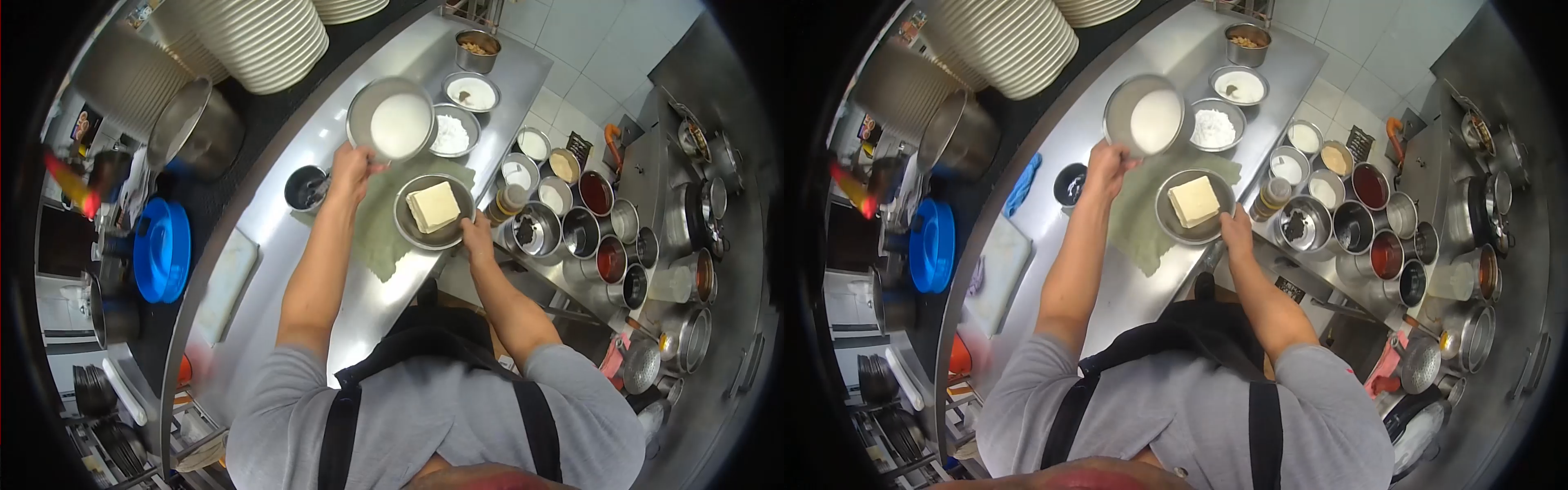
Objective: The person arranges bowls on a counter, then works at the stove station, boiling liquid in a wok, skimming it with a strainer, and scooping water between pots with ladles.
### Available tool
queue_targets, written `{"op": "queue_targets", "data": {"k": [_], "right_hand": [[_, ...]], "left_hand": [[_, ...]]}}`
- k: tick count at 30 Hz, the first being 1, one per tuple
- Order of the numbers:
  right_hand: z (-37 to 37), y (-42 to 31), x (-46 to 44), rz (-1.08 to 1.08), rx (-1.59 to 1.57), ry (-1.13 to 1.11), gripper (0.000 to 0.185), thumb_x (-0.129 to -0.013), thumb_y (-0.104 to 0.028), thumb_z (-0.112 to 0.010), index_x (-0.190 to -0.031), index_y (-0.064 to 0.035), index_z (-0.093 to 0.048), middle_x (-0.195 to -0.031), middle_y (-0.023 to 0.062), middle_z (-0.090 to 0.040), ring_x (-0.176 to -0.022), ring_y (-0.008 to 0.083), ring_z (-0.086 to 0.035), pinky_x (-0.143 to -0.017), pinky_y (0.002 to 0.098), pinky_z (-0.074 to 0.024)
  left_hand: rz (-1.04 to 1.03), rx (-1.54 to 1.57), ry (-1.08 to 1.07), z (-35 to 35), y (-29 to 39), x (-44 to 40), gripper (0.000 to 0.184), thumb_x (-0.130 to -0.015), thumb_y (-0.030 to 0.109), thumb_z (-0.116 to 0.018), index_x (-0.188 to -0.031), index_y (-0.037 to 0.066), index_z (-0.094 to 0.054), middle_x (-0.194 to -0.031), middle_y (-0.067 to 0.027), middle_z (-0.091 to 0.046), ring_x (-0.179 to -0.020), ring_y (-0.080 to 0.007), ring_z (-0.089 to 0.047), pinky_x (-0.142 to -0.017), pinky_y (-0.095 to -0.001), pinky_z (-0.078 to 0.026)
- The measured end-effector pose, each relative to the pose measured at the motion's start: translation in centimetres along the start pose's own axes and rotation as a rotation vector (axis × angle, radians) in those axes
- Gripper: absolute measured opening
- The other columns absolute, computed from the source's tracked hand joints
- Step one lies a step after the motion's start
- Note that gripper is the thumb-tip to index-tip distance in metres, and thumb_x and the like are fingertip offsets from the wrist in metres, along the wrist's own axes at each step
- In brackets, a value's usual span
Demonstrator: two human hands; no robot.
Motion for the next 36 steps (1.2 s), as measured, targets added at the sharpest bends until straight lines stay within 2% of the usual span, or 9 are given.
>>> {"op": "queue_targets", "data": {"k": [2,7,9,12,14,18,24,30,36], "right_hand": [[-3.2,2.5,-3.4,-0.061,-0.09,-0.079,0.042,-0.075,-0.012,-0.051,-0.113,0.003,-0.058,-0.094,0.0147,-0.065,-0.077,0.0214,-0.063,-0.066,0.0308,-0.0493],[-8.3,3.1,-6.2,-0.276,-0.406,-0.299,0.047,-0.08,-0.018,-0.059,-0.121,0.0045,-0.054,-0.103,0.0189,-0.065,-0.078,0.0262,-0.067,-0.075,0.0343,-0.0552],[-9.2,3.4,-6.6,-0.279,-0.551,-0.46,0.05,-0.082,-0.017,-0.067,-0.125,0.0037,-0.053,-0.102,0.0154,-0.065,-0.071,0.0173,-0.066,-0.064,0.0294,-0.0551],[-5.4,0.7,-4.9,-0.135,-0.339,-0.452,0.056,-0.082,-0.022,-0.072,-0.128,0.0031,-0.051,-0.102,0.0155,-0.065,-0.075,0.0176,-0.066,-0.066,0.0293,-0.0547],[-1.1,-1.0,-2.5,0.0,-0.063,-0.533,0.062,-0.084,-0.019,-0.071,-0.135,0.004,-0.044,-0.116,0.0153,-0.063,-0.099,0.0195,-0.064,-0.076,0.0308,-0.0546],[11.0,-10.3,-3.2,-0.168,-0.21,-0.77,0.037,-0.086,-0.016,-0.068,-0.116,0.0051,-0.06,-0.103,0.0143,-0.068,-0.087,0.0168,-0.068,-0.068,0.0263,-0.0539],[17.7,-11.7,-25.4,0.28,0.021,-0.14,0.028,-0.091,-0.02,-0.06,-0.101,0.0055,-0.066,-0.081,0.0116,-0.069,-0.065,0.0119,-0.063,-0.055,0.0245,-0.0493],[6.3,-0.6,-40.2,-0.276,-0.289,-0.291,0.035,-0.088,-0.026,-0.061,-0.094,0.0078,-0.061,-0.078,0.0131,-0.064,-0.056,0.0193,-0.064,-0.048,0.03,-0.054],[4.7,0.2,-44.1,-0.173,-0.247,-0.343,0.018,-0.082,-0.01,-0.055,-0.085,0.0081,-0.058,-0.076,0.017,-0.062,-0.062,0.0235,-0.066,-0.054,0.031,-0.058]], "left_hand": [[0.024,-0.001,0.013,-2.9,0.8,-5.7,0.028,-0.077,-0.007,-0.047,-0.104,-0.014,-0.053,-0.09,-0.0195,-0.061,-0.066,-0.0254,-0.063,-0.053,-0.0298,-0.057],[0.08,-0.085,0.137,-6.4,-0.2,-17.8,0.025,-0.077,-0.008,-0.046,-0.1,-0.017,-0.052,-0.088,-0.0232,-0.062,-0.059,-0.0279,-0.066,-0.043,-0.0255,-0.051],[0.079,-0.179,0.241,-6.1,-1.3,-21.7,0.025,-0.078,-0.008,-0.044,-0.099,-0.019,-0.052,-0.084,-0.0248,-0.064,-0.058,-0.0279,-0.068,-0.036,-0.0229,-0.046],[0.138,-0.136,0.283,-5.8,-3.3,-24.8,0.025,-0.079,-0.007,-0.044,-0.099,-0.019,-0.051,-0.084,-0.0265,-0.064,-0.059,-0.0282,-0.068,-0.035,-0.0221,-0.044],[0.148,-0.154,0.264,-5.0,-4.9,-26.7,0.024,-0.081,-0.007,-0.043,-0.1,-0.02,-0.05,-0.087,-0.0282,-0.063,-0.06,-0.0284,-0.068,-0.035,-0.0222,-0.045],[0.269,-0.016,0.253,-3.0,-8.8,-27.1,0.03,-0.088,0.003,-0.046,-0.112,-0.016,-0.046,-0.089,-0.0292,-0.062,-0.065,-0.0298,-0.069,-0.037,-0.0242,-0.048],[0.372,-0.35,0.08,-3.4,-10.9,-19.8,0.039,-0.094,0.026,-0.046,-0.116,-0.006,-0.051,-0.085,-0.0181,-0.062,-0.069,-0.0251,-0.066,-0.054,-0.0317,-0.053],[0.597,-0.355,0.035,-5.2,-10.4,-16.0,0.04,-0.094,0.025,-0.045,-0.117,-0.007,-0.05,-0.091,-0.0178,-0.061,-0.072,-0.0262,-0.066,-0.061,-0.0333,-0.054],[0.688,-0.516,0.013,-8.5,-9.3,-13.0,0.028,-0.088,0.008,-0.046,-0.107,-0.012,-0.05,-0.094,-0.0215,-0.06,-0.077,-0.0317,-0.067,-0.067,-0.0331,-0.059]]}}
Point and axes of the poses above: each hand's wrist, its own x-axis away from the middle knuckle, its own z-axis out of the back of the hand, y = z × x, the point moved 5 cm from there along -x, towards the middle knuckle
